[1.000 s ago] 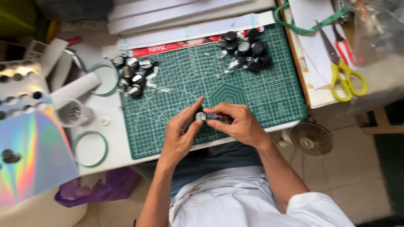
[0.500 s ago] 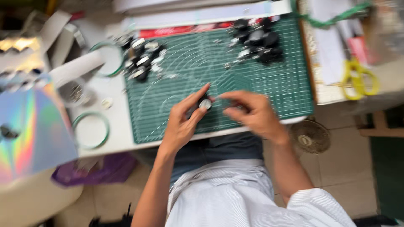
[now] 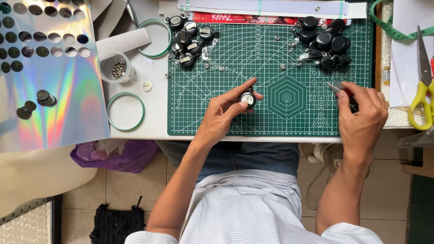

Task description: The person assembles small black keychain components on a green cutting mat. They insert metal pins into the keychain bodies, attach metal rings, and use pliers to secure the connections. The person handles multiple keychains one at a time, inspecting each after assembly.

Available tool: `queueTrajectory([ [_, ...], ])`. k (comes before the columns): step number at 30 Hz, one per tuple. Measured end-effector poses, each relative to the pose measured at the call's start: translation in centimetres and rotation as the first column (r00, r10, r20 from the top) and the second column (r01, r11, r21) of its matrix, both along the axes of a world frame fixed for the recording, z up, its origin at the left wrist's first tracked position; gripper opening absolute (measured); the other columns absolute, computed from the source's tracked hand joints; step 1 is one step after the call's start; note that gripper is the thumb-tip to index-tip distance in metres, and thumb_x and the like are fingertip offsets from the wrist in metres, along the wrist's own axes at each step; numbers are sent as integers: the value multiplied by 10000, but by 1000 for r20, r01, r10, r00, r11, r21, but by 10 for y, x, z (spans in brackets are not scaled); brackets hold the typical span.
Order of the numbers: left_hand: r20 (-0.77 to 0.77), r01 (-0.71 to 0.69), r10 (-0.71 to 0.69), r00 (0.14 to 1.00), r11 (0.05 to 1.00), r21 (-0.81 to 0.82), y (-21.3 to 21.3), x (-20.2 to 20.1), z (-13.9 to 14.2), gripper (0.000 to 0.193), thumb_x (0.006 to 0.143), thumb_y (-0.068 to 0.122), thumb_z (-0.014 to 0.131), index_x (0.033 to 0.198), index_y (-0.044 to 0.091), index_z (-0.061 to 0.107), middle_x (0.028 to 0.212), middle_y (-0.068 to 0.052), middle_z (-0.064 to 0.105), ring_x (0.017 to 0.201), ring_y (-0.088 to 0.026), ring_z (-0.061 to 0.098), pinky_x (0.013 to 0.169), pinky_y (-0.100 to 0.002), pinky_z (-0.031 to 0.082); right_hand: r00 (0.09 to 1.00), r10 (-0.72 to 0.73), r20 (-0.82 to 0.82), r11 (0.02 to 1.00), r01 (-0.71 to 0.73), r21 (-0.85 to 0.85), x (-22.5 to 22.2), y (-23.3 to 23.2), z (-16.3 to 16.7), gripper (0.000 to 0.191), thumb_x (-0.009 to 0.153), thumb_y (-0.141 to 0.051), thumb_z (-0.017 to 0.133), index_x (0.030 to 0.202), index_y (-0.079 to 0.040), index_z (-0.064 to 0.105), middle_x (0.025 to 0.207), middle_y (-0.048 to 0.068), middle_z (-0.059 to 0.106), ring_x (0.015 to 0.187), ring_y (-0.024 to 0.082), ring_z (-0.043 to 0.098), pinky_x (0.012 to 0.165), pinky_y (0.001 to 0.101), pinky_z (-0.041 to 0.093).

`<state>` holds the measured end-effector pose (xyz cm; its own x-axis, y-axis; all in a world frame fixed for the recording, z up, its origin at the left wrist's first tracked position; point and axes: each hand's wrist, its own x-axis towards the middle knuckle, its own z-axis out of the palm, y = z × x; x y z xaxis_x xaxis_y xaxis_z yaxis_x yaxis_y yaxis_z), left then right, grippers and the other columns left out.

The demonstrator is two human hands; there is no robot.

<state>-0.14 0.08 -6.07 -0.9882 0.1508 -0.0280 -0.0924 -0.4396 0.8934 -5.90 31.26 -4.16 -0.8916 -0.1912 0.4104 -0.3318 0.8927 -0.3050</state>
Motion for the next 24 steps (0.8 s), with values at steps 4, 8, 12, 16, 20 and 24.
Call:
queueTrajectory([
  [4, -8, 7, -7, 1000, 1000, 5, 1, 0, 2, 506, 1054, 26, 545, 1552, 31, 456, 1280, -88, 688, 1123, -130, 640, 998, -305, 567, 981, -20, -191, 989, 47, 140, 4, -17, 7, 207, 924, -95, 837, 1125, -76, 790, 1090, 110, 739, 1008, 302, 640, 948, 428, 470],
  [8, -14, -10, 8, 1000, 994, -110, 4, 2, 5, 511, 1051, 36, 551, 1554, 35, 456, 1292, -81, 681, 1153, -124, 630, 1020, -287, 558, 973, 228, -31, 948, -229, -220, 20, -57, 3, 130, 1083, -173, 815, 1178, -125, 740, 1225, 5, 726, 1156, 223, 692, 1132, 394, 464],
  [12, -110, -52, 23, 994, 963, -265, 5, 4, 11, 512, 1055, 36, 571, 1557, 43, 466, 1300, -89, 693, 1157, -121, 634, 1022, -262, 536, 901, 433, -29, 862, -423, -279, 36, -97, 1, 208, 923, -178, 821, 1112, -120, 759, 1105, -15, 724, 951, 175, 672, 973, 404, 406],
  [16, -211, -102, 24, 977, 925, -367, 4, 4, 17, 504, 1053, 35, 598, 1543, 61, 483, 1315, -100, 702, 1163, -128, 667, 1007, -253, 552, 890, 452, -67, 847, -451, -281, 31, -115, 6, 166, 928, -170, 818, 1078, -128, 761, 1061, -32, 717, 882, 126, 649, 950, 388, 387],
  [20, -150, -96, 28, 988, 879, -466, 7, 5, 19, 523, 1013, 37, 613, 1523, 90, 510, 1279, -83, 728, 900, -85, 614, 772, -228, 544, 882, 464, -85, 840, -468, -273, 30, -115, 6, 173, 914, -164, 830, 1076, -131, 777, 1038, -38, 715, 839, 116, 637, 922, 377, 388],
  [24, -208, -118, 14, 978, 859, -498, 7, 5, 18, 524, 1012, 27, 618, 1521, 103, 516, 1286, -62, 728, 869, -54, 608, 754, -222, 550, 879, 467, -100, 837, -475, -273, 29, -112, 0, 164, 913, -141, 835, 1068, -129, 782, 1036, -39, 721, 818, 105, 635, 897, 364, 397],
])
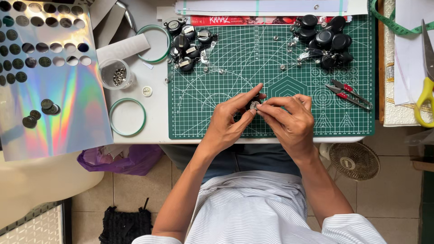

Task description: The person assembles small black keychain components on a green cutting mat. They insert metal pins into the keychain bodies, attach metal rings, and use pliers to secure the connections. The person handles multiple keychains one at a time, inspecting each after assembly.

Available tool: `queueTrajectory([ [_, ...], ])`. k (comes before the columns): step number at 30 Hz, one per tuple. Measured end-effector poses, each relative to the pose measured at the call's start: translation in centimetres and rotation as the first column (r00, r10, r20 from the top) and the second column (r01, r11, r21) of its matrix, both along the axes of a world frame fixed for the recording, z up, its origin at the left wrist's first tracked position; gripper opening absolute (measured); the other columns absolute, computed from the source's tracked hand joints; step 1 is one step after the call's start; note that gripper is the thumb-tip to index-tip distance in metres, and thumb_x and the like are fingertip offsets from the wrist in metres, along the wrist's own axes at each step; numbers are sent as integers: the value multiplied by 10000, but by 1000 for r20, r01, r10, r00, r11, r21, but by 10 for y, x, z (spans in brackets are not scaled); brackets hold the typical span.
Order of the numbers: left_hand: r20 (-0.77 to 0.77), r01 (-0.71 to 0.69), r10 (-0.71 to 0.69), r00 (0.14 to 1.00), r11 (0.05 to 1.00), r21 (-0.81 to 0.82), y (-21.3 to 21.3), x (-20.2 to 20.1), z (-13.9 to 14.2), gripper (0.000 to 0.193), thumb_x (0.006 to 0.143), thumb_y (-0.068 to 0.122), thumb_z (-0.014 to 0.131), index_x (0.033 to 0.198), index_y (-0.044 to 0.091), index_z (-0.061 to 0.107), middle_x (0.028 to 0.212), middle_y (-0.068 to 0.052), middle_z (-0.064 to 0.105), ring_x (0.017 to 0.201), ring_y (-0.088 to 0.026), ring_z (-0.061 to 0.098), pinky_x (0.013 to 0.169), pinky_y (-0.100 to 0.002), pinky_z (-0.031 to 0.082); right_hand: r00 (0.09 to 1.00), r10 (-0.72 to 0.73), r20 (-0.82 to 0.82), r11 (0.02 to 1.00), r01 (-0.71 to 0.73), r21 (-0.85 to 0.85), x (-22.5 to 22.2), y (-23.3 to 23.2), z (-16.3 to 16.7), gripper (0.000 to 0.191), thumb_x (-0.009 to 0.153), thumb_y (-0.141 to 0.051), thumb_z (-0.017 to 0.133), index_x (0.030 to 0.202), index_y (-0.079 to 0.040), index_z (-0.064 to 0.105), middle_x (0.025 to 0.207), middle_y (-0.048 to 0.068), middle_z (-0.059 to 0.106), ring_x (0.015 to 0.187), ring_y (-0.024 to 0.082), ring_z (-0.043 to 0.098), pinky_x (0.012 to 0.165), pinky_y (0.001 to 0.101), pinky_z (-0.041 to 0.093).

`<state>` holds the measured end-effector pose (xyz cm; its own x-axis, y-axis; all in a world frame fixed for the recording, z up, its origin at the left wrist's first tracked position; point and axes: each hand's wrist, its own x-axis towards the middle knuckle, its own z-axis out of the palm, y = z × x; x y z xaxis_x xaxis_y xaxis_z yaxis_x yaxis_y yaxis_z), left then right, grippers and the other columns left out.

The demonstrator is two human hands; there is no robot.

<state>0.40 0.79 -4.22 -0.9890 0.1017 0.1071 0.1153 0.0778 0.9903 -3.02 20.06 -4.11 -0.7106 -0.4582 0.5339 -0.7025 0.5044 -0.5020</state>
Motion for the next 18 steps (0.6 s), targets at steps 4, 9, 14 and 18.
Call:
queueTrajectory([
  [4, 11, -12, 12, 1000, 1000, -6, 0, 0, 0, 546, 995, 18, 632, 1522, 102, 519, 1290, -68, 738, 836, -56, 611, 751, -226, 553, 1000, 6, -23, 1000, -6, -3, 1, -1, -3, 145, 914, -117, 843, 1042, -113, 775, 1022, -33, 723, 817, 114, 639, 862, 351, 413],
  [9, 39, 33, -34, 999, 999, 33, -2, 0, 0, 557, 985, 29, 645, 1520, 100, 508, 1354, -80, 713, 898, -60, 658, 743, -225, 560, 1000, -8, -6, 1000, 8, 6, 3, -2, -5, 150, 905, -107, 834, 1038, -89, 768, 1019, -2, 716, 853, 137, 653, 862, 344, 451],
  [14, 9, 61, -62, 998, 995, 72, -5, 1, -1, 633, 925, -1, 655, 1530, 85, 486, 1395, -99, 679, 997, -84, 684, 814, -230, 583, 1000, -25, 19, 1000, 25, -4, 4, -3, -7, 145, 896, -112, 832, 1025, -89, 770, 1014, 12, 715, 861, 149, 652, 838, 335, 459],
  [18, 52, 61, -66, 996, 993, 98, -5, 2, -3, 612, 947, -6, 648, 1532, 82, 491, 1389, -103, 692, 1013, -91, 696, 835, -237, 595, 998, -32, 60, 999, 33, -14, 5, -3, -7, 135, 900, -101, 824, 1021, -86, 767, 1014, 14, 718, 878, 151, 659, 835, 327, 465],
])
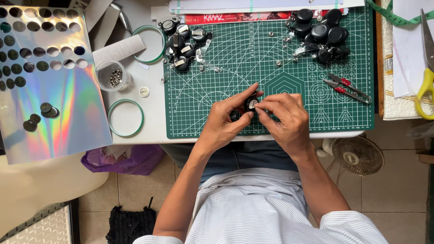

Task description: The person assembles small black keychain components on a green cutting mat. They insert metal pins into the keychain bodies, attach metal rings, and use pliers to secure the connections. The person handles multiple keychains one at a time, inspecting each after assembly.

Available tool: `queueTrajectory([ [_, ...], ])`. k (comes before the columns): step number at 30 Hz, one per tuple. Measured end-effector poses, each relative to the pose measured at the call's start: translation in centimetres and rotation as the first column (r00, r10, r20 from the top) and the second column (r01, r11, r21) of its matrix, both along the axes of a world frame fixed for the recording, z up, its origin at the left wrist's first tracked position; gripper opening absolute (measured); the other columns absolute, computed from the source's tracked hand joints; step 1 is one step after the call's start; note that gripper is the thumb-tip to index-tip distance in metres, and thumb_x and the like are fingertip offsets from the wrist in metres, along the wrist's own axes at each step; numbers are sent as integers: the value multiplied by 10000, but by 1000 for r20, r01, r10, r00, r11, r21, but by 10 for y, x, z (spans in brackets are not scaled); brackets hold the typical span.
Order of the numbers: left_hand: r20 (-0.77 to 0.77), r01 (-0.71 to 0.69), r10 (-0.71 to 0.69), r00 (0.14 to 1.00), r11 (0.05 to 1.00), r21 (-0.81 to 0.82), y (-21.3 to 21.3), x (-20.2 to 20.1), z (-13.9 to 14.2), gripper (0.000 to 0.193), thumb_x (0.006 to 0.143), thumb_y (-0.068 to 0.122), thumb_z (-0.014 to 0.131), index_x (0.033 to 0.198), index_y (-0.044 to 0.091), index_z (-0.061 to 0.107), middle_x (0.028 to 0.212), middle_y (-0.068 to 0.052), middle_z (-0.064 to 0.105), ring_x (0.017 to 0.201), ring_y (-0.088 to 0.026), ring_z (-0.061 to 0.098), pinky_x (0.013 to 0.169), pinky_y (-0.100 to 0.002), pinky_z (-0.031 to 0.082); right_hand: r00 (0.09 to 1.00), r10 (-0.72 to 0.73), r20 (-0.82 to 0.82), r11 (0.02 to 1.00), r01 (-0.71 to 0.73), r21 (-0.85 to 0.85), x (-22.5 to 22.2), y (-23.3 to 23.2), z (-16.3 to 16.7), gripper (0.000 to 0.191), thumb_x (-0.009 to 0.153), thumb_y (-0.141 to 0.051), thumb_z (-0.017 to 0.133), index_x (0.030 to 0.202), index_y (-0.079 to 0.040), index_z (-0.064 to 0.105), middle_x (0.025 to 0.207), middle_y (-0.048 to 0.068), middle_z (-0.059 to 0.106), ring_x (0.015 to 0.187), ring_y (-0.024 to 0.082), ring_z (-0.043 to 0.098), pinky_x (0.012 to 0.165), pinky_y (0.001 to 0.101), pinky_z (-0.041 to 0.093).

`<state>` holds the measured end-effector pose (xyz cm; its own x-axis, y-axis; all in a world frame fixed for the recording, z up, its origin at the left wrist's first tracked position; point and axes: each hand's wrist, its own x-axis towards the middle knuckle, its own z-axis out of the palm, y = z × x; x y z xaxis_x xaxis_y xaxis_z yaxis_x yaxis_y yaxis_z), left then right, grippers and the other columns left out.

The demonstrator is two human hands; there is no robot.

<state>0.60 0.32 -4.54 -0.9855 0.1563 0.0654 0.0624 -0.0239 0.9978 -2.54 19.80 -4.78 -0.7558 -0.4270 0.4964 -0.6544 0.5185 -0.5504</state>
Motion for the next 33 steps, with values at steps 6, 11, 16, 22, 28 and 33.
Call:
queueTrajectory([
  [6, 20, 10, -11, 1000, 999, 43, -1, 0, -4, 611, 947, -1, 656, 1529, 66, 484, 1371, -119, 694, 1021, -119, 715, 862, -261, 621, 1000, 10, 28, 1000, -9, -18, -1, 0, 0, 121, 904, -95, 812, 1013, -80, 763, 1003, 20, 719, 870, 148, 662, 828, 321, 461],
  [11, -11, 2, -1, 1000, 1000, 13, 1, -2, -8, 594, 945, 46, 704, 1506, 69, 512, 1330, -119, 716, 1044, -146, 747, 903, -282, 652, 993, 26, 114, 998, -19, -61, -2, 0, 2, 100, 901, -99, 810, 989, -75, 769, 991, 27, 730, 768, 103, 639, 770, 304, 461],
  [16, 23, -2, 1, 1000, 1000, 13, -1, 0, -7, 613, 936, 64, 718, 1510, 62, 504, 1307, -112, 720, 1002, -143, 740, 886, -280, 647, 990, 50, 132, 996, -40, -75, -4, -1, 8, 108, 891, -91, 806, 986, -65, 763, 999, 35, 727, 775, 124, 642, 752, 292, 476],
  [22, 44, 2, -7, 999, 995, 97, -4, 0, -5, 607, 962, 41, 687, 1532, 47, 480, 1339, -109, 701, 1060, -136, 712, 949, -288, 614, 976, 22, 219, 995, 1, -103, -3, -8, 14, 65, 906, -57, 778, 964, -40, 756, 994, 53, 730, 793, 141, 697, 697, 272, 560],
  [28, 89, 4, -11, 996, 998, 70, -5, 1, -6, 614, 947, 33, 703, 1522, 40, 489, 1320, -103, 707, 1053, -130, 715, 928, -280, 617, 940, 50, 338, 979, 20, -202, -1, -10, 15, 65, 926, -52, 763, 982, -23, 749, 988, 62, 722, 852, 147, 732, 704, 261, 603],
  [33, 112, -8, 2, 994, 998, 54, -5, 2, -5, 608, 945, 46, 713, 1517, 54, 508, 1230, -95, 732, 1005, -121, 710, 895, -271, 610, 932, 67, 357, 975, 16, -222, -1, -9, 14, 69, 928, -57, 763, 985, -19, 749, 1006, 72, 723, 900, 164, 743, 733, 264, 611],
])
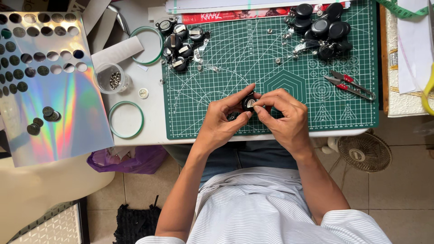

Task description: The person assembles small black keychain components on a green cutting mat. They insert metal pins into the keychain bodies, attach metal rings, and use pliers to secure the connections. The person handles multiple keychains one at a time, inspecting each after assembly.

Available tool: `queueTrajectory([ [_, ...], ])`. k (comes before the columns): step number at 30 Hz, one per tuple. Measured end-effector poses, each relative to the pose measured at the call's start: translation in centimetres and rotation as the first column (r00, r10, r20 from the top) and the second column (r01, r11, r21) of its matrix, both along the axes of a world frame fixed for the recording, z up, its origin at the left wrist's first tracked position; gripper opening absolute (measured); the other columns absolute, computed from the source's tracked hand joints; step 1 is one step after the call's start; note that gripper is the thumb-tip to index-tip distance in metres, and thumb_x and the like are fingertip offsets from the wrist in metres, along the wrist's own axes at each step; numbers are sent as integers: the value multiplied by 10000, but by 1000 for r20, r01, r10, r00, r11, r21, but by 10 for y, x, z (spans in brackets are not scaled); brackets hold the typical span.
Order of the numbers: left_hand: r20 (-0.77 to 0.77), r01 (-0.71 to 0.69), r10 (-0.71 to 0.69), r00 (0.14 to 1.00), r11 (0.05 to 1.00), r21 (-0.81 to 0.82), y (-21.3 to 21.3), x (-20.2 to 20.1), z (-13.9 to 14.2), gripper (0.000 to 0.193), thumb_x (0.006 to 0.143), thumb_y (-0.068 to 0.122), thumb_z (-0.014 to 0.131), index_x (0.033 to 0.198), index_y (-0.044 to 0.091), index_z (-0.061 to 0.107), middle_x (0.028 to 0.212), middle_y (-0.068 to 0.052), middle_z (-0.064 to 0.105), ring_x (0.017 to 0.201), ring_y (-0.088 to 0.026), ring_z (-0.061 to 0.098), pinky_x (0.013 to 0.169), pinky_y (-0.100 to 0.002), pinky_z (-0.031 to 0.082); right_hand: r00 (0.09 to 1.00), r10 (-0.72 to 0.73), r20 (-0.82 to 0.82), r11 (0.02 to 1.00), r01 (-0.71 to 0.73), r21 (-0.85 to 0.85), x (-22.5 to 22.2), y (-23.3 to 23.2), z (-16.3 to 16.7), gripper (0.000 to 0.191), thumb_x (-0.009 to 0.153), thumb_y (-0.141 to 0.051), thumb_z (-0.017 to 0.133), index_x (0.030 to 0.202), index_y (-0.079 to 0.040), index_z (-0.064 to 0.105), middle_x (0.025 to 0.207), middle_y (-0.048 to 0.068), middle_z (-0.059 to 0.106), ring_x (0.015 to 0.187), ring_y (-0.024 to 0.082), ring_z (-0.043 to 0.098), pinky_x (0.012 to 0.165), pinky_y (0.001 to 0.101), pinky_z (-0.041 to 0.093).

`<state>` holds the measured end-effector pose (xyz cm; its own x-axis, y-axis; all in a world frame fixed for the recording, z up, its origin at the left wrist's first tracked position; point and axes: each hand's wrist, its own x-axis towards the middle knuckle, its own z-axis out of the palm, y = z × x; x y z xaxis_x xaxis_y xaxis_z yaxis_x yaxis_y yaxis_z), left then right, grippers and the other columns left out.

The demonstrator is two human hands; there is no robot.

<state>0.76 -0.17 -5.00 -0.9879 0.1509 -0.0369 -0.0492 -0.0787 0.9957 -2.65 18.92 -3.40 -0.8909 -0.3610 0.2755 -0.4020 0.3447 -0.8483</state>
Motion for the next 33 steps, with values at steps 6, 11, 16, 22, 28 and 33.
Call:
queueTrajectory([
  [6, 16, -5, 6, 1000, 999, -39, 0, 0, 1, 603, 925, 55, 717, 1499, 72, 534, 1164, -87, 756, 955, -114, 719, 874, -266, 623, 999, 27, 23, 999, -26, -33, -1, 0, -4, 74, 948, -88, 755, 978, -20, 745, 1014, 74, 724, 991, 186, 758, 764, 266, 635],
  [11, 14, -7, 8, 1000, 1000, -22, 0, 0, 1, 602, 923, 53, 723, 1492, 68, 529, 1182, -82, 748, 972, -111, 718, 878, -267, 622, 999, 24, 44, 999, -23, -35, -1, 0, -5, 80, 947, -91, 754, 972, -16, 745, 1015, 79, 726, 999, 191, 758, 762, 269, 636],
  [16, 23, -4, 5, 1000, 1000, -6, -1, 0, 0, 605, 931, 49, 720, 1501, 64, 519, 1168, -79, 747, 988, -111, 713, 896, -271, 616, 997, 42, 59, 998, -38, -57, -2, 0, -3, 77, 950, -77, 744, 982, -7, 742, 1023, 87, 726, 1021, 203, 755, 772, 268, 634],
  [22, 15, -4, 4, 1000, 1000, -20, -1, 0, 0, 600, 942, 44, 718, 1509, 62, 524, 1138, -78, 751, 965, -105, 702, 903, -278, 611, 997, 41, 60, 998, -38, -58, -3, 0, -3, 72, 950, -72, 745, 980, -6, 741, 1028, 93, 735, 1031, 203, 756, 780, 269, 631],
  [28, 29, -10, 11, 1000, 999, -40, -1, 0, 1, 600, 933, 51, 729, 1500, 58, 533, 1097, -78, 757, 946, -110, 712, 900, -284, 620, 997, 33, 76, 998, -29, -58, -3, 0, -6, 82, 948, -82, 746, 978, -6, 738, 1031, 91, 739, 976, 179, 756, 746, 256, 626],
  [33, 4, -10, 10, 1000, 1000, -26, -1, 0, 0, 589, 936, 53, 720, 1491, 59, 524, 1159, -80, 753, 1011, -119, 728, 943, -292, 618, 995, 40, 89, 997, -33, -72, -3, 1, -10, 102, 957, -104, 743, 987, -7, 732, 1046, 92, 737, 933, 158, 744, 745, 250, 625],
])
